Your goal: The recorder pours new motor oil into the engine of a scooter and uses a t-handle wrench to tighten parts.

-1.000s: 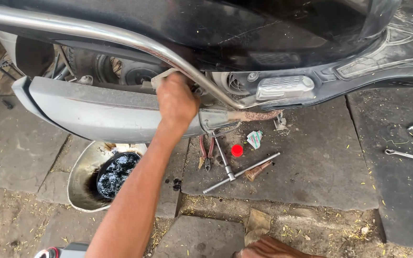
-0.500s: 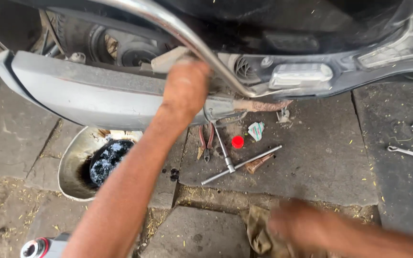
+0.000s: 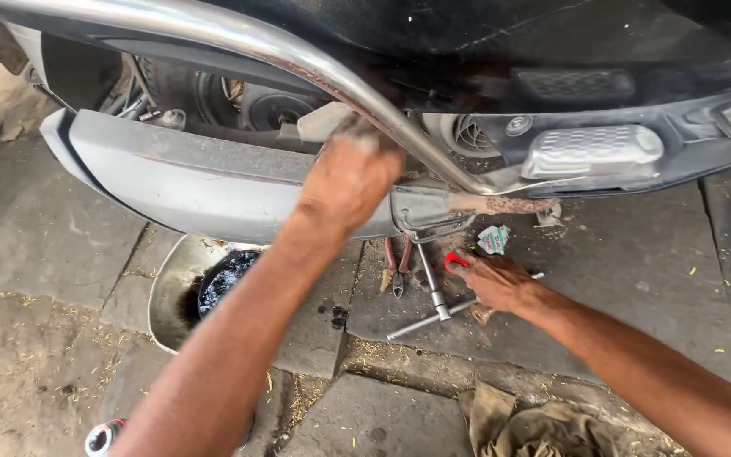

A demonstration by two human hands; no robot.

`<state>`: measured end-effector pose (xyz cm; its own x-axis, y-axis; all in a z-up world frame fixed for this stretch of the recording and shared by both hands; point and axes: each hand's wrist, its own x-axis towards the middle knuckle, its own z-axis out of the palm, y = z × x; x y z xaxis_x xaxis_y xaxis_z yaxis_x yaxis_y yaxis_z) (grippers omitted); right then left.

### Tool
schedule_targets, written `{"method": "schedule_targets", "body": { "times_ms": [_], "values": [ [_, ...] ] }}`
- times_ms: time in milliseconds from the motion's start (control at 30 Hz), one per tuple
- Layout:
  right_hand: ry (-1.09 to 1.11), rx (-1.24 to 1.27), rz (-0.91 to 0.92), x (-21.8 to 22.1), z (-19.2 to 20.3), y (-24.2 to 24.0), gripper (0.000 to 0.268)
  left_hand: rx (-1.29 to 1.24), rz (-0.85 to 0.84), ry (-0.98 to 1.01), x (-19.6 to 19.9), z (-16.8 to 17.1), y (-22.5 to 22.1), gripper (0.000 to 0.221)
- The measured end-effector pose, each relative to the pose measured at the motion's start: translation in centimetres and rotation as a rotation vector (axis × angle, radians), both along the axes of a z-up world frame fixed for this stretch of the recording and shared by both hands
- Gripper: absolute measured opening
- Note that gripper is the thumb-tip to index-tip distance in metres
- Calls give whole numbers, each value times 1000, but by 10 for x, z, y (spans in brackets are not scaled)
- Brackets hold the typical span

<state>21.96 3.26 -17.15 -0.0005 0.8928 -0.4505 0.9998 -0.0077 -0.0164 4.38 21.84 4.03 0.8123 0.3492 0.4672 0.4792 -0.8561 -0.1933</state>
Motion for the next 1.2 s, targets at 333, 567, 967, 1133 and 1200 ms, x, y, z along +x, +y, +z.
{"method": "schedule_targets", "body": {
  "times_ms": [333,567,967,1133,1200],
  "values": [
    [78,129,-93,12,-65,28,55,-596,357,31,10,63,-31,27],
    [138,120,-183,3,-15,5,82,69,-81,275,-11,31,-14,9],
    [140,152,-201,1,-12,18,62,-534,-185,-72,-130,45,-127,25],
    [756,279,-397,-81,96,10,69,-764,-128,8,-206,-4,-145,59],
    [1049,269,-350,-136,137,5,78,-761,-121,-51,-228,-2,-153,74]
  ]
}}
